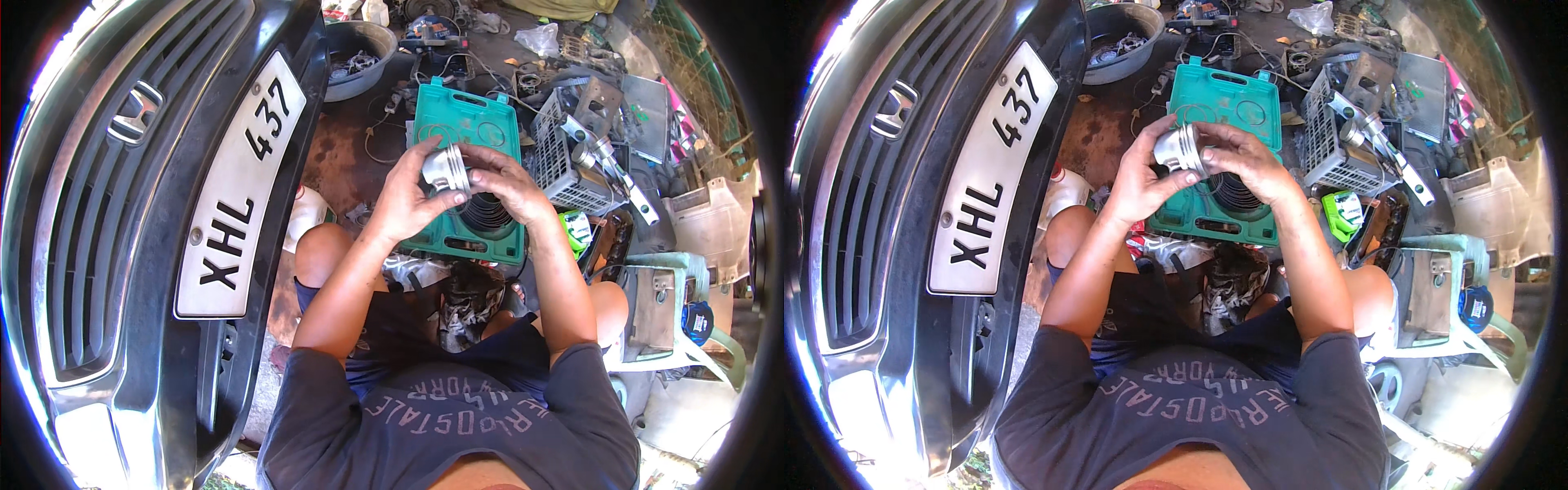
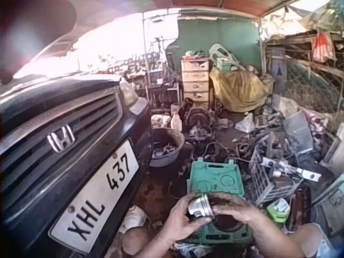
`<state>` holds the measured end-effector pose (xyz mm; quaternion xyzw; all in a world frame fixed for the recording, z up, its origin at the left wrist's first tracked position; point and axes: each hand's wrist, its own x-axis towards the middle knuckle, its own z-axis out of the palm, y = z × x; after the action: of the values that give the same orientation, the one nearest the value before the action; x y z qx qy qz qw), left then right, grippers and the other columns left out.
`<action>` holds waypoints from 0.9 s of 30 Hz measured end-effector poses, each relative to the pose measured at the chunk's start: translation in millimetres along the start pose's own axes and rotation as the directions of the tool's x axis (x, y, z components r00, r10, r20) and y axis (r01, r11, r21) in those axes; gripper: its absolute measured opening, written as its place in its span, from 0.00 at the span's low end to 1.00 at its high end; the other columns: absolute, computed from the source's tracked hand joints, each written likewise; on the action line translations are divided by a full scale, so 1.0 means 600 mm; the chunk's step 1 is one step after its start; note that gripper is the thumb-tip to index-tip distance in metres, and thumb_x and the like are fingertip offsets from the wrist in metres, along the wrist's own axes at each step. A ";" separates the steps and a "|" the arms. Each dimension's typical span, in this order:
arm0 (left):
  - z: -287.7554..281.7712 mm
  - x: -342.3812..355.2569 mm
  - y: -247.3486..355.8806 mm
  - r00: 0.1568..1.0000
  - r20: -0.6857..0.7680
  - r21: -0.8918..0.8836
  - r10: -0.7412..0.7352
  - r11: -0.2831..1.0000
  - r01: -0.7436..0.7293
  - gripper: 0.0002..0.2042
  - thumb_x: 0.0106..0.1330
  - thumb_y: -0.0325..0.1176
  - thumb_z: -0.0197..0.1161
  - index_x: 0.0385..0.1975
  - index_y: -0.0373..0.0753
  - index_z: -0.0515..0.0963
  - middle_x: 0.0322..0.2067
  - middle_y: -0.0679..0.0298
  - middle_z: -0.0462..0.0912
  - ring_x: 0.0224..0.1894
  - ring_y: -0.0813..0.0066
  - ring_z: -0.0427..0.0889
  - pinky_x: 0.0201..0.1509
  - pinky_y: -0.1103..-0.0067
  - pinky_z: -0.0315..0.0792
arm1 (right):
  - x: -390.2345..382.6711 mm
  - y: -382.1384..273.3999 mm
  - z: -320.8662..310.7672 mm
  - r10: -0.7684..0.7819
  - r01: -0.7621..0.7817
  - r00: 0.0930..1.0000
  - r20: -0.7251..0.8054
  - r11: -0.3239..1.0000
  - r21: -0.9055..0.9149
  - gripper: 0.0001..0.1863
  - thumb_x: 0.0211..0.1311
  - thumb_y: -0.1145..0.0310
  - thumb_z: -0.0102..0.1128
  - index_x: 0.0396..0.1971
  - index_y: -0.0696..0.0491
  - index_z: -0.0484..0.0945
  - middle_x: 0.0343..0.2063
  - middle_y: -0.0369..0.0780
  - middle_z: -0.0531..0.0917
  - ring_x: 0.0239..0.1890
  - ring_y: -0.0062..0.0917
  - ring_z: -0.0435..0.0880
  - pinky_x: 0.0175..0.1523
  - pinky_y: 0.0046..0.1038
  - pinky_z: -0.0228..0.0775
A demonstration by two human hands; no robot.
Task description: The recorder is inspecting and cleaning a car engine piston, manipulating the rings and checking the connecting rod.
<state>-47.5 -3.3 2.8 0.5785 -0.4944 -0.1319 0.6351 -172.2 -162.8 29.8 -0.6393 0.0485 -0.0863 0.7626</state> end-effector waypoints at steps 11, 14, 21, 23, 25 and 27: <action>-0.002 0.001 0.027 0.995 0.067 0.280 0.078 0.955 -0.094 0.42 0.38 0.37 0.77 0.56 0.35 0.63 0.46 0.50 0.73 0.49 0.51 0.74 0.52 0.68 0.69 | 0.004 -0.009 -0.004 -0.004 0.004 1.000 -0.023 0.999 0.036 0.26 0.55 0.67 0.64 0.53 0.58 0.69 0.51 0.43 0.72 0.50 0.27 0.74 0.54 0.28 0.70; -0.007 -0.002 0.027 0.993 0.122 0.182 0.003 0.983 -0.025 0.44 0.37 0.37 0.77 0.57 0.35 0.61 0.45 0.50 0.74 0.47 0.55 0.76 0.51 0.69 0.70 | 0.006 -0.019 -0.009 -0.344 0.350 0.937 0.066 0.912 -0.213 0.17 0.55 0.74 0.62 0.46 0.57 0.75 0.46 0.40 0.76 0.46 0.26 0.77 0.51 0.27 0.71; -0.037 -0.004 0.040 0.838 0.533 -0.343 -0.122 0.874 0.345 0.46 0.39 0.32 0.77 0.59 0.31 0.56 0.44 0.57 0.75 0.47 0.69 0.75 0.53 0.75 0.67 | -0.014 -0.106 0.034 -0.152 0.454 0.871 0.467 0.614 -0.646 0.06 0.50 0.79 0.61 0.30 0.57 0.77 0.28 0.40 0.76 0.34 0.34 0.78 0.38 0.30 0.69; -0.039 -0.002 0.044 0.817 0.567 -0.401 -0.102 0.833 0.382 0.46 0.39 0.32 0.76 0.59 0.31 0.56 0.44 0.57 0.75 0.47 0.70 0.75 0.53 0.75 0.67 | -0.021 -0.119 0.041 -0.142 0.460 0.867 0.478 0.595 -0.659 0.06 0.50 0.79 0.60 0.30 0.57 0.76 0.28 0.40 0.76 0.33 0.34 0.78 0.37 0.30 0.69; -0.040 -0.001 0.044 0.775 0.628 -0.444 -0.071 0.785 0.432 0.46 0.39 0.31 0.76 0.60 0.31 0.56 0.45 0.57 0.75 0.48 0.70 0.74 0.55 0.74 0.66 | -0.031 -0.124 0.050 -0.130 0.467 0.863 0.488 0.573 -0.674 0.07 0.50 0.79 0.60 0.31 0.57 0.76 0.27 0.41 0.76 0.32 0.35 0.77 0.37 0.31 0.69; -0.040 -0.002 0.047 0.771 0.633 -0.464 -0.070 0.763 0.450 0.45 0.39 0.31 0.76 0.60 0.31 0.56 0.45 0.57 0.75 0.48 0.70 0.74 0.55 0.74 0.65 | -0.048 -0.125 0.063 -0.121 0.457 0.883 0.454 0.448 -0.769 0.07 0.49 0.78 0.60 0.29 0.56 0.73 0.27 0.41 0.75 0.32 0.36 0.77 0.35 0.33 0.69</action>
<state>-40.9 20.5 30.3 0.3479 -0.5070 -0.5407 0.5741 -198.5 -133.0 109.4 -0.9343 -0.1564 -0.0717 0.3121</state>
